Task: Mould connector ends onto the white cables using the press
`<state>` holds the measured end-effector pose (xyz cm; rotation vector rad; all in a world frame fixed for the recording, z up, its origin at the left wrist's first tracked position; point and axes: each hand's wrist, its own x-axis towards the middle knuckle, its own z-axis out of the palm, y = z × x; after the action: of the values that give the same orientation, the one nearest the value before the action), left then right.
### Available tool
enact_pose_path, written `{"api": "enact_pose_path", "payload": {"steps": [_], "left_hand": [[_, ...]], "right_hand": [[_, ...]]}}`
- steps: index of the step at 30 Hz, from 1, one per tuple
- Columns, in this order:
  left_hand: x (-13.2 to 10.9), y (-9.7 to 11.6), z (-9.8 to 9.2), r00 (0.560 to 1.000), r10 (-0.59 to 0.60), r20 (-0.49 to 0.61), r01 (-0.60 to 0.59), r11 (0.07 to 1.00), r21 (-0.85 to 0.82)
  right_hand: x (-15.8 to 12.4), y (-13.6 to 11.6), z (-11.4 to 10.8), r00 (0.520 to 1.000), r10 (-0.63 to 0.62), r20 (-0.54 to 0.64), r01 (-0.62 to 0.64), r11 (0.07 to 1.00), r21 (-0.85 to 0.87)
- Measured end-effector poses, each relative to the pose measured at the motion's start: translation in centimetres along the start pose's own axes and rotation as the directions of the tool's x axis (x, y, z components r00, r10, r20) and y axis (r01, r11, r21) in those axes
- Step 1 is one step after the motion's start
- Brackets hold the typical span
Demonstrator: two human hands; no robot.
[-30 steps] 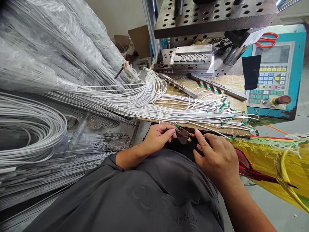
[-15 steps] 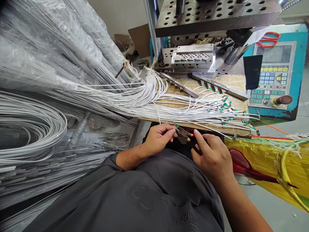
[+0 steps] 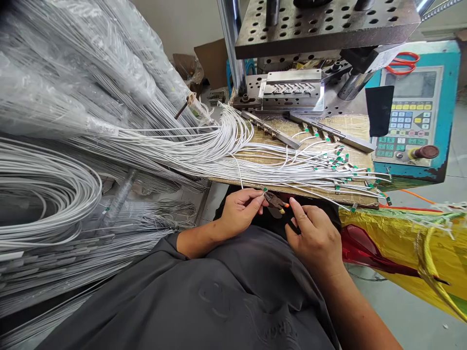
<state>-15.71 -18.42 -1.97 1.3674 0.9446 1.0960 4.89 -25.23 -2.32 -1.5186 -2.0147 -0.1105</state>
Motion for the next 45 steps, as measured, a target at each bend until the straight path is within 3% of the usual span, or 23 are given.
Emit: {"api": "enact_pose_path", "payload": {"steps": [11, 16, 22, 26, 33, 40, 45], "left_hand": [[-0.1, -0.1, -0.3, 0.996, 0.085, -0.014, -0.083, 0.991, 0.102], [-0.2, 0.0, -0.3, 0.997, 0.071, -0.02, -0.07, 0.996, 0.046], [-0.4, 1.0, 0.6, 0.999, -0.054, -0.005, 0.053, 0.983, -0.174], [-0.2, 1.4, 0.7, 0.994, -0.106, 0.012, 0.106, 0.967, -0.232], [-0.2, 1.1, 0.3, 0.992, -0.121, 0.028, 0.124, 0.967, -0.223], [-0.5, 1.1, 0.0, 0.994, -0.105, 0.008, 0.105, 0.992, -0.066], [-0.6, 1.1, -0.3, 1.0, 0.028, -0.01, -0.026, 0.991, 0.131]], "right_hand": [[-0.4, 0.1, 0.0, 1.0, 0.024, 0.017, -0.024, 1.0, -0.018], [0.1, -0.5, 0.1, 0.999, 0.05, 0.021, -0.053, 0.989, 0.139], [0.7, -1.7, 0.3, 0.939, 0.345, 0.001, -0.32, 0.869, 0.378], [0.4, -1.4, 0.1, 0.974, 0.225, -0.009, -0.205, 0.902, 0.38], [-0.3, -0.3, 0.0, 0.997, 0.057, -0.053, -0.05, 0.99, 0.133], [-0.2, 0.1, -1.0, 0.998, -0.039, -0.048, 0.035, 0.995, -0.093], [-0.3, 0.5, -1.6, 0.998, -0.07, 0.002, 0.07, 0.988, -0.135]]}}
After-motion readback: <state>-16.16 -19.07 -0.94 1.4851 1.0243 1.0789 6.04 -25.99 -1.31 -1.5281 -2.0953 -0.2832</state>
